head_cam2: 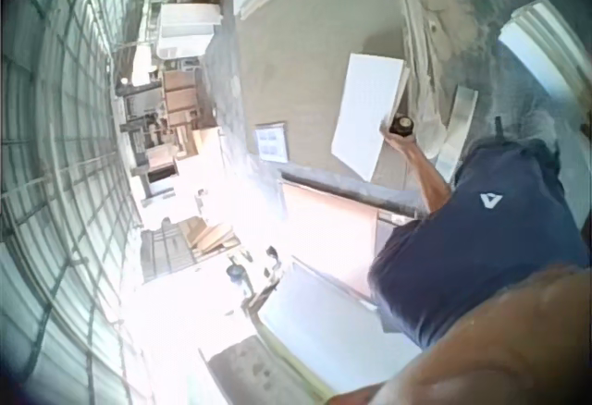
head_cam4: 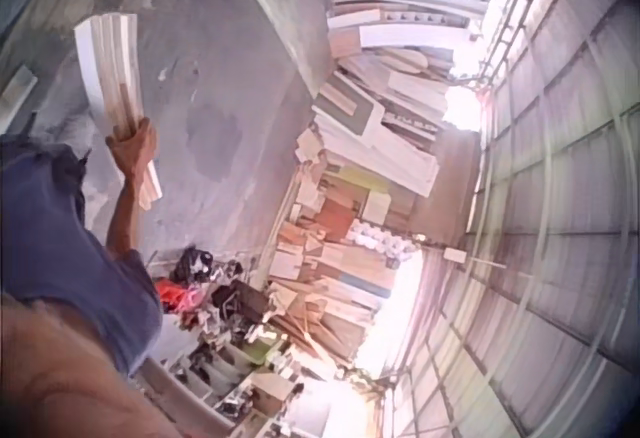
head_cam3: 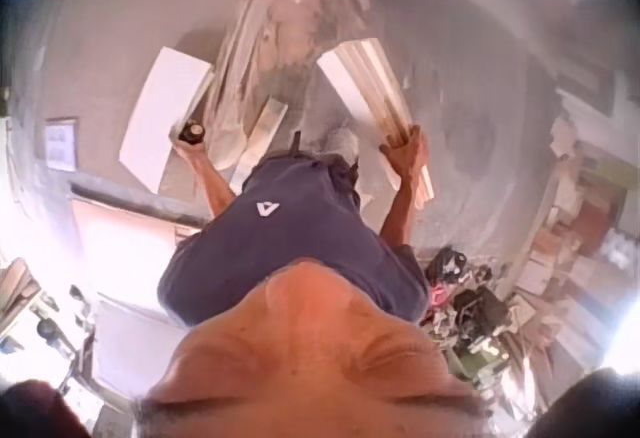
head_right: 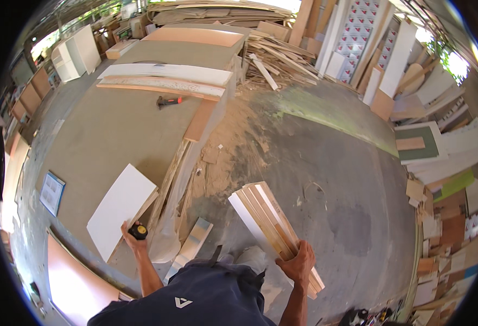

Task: The person picks up white wood panels from a floor area, carries them to a workbench, and lays them out in a row on the table surface.

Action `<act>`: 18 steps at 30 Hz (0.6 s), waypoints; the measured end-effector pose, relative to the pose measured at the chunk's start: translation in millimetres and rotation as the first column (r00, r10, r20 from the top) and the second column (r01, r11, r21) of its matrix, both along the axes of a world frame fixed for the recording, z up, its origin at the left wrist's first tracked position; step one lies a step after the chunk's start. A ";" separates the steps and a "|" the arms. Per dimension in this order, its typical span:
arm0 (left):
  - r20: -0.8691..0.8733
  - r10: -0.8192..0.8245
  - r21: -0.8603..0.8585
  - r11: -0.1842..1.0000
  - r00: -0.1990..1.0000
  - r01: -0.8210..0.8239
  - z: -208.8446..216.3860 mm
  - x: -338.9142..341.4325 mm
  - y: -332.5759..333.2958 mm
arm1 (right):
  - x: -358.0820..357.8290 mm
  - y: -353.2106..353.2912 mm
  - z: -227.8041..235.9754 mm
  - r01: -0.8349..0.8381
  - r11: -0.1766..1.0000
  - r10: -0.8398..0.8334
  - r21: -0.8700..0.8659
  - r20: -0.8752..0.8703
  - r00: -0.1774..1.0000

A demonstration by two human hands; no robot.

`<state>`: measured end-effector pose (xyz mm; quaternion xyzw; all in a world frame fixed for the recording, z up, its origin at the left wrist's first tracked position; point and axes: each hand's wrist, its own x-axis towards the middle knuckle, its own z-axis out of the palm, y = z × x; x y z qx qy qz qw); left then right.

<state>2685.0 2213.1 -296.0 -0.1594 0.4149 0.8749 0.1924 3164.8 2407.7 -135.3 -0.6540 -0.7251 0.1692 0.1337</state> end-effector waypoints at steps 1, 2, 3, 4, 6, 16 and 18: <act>-0.018 0.001 0.007 1.000 1.000 -0.001 -1.7 4.8 2.4 | -0.2 28.6 1.3 -0.024 1.000 0.024 0.001 0.005 1.000; -0.026 0.045 -0.025 0.999 0.999 -0.045 -9.0 8.9 3.3 | -0.7 57.5 3.1 -0.023 1.000 0.023 -0.014 -0.016 1.000; -0.040 0.085 -0.058 0.994 0.996 -0.087 -12.8 11.8 5.4 | -4.0 83.8 3.0 -0.019 0.999 0.018 -0.031 -0.043 0.999; -0.066 0.103 -0.120 0.987 0.993 -0.110 1.2 24.2 20.2 | -5.2 113.8 2.8 -0.034 0.999 0.033 -0.028 -0.042 0.999; -0.170 0.119 -0.184 0.971 0.978 -0.150 -11.2 25.6 20.5 | -9.1 171.3 1.4 -0.007 0.999 0.007 -0.031 -0.008 1.000; -0.256 0.098 -0.063 0.991 0.962 -0.117 131.6 37.1 290.9 | -57.2 470.6 -6.5 -0.096 0.995 0.096 -0.012 0.016 0.995; -0.212 0.060 -0.008 0.998 0.975 -0.063 128.9 19.7 346.2 | -71.0 524.0 -7.5 -0.143 0.990 0.143 0.007 0.033 0.989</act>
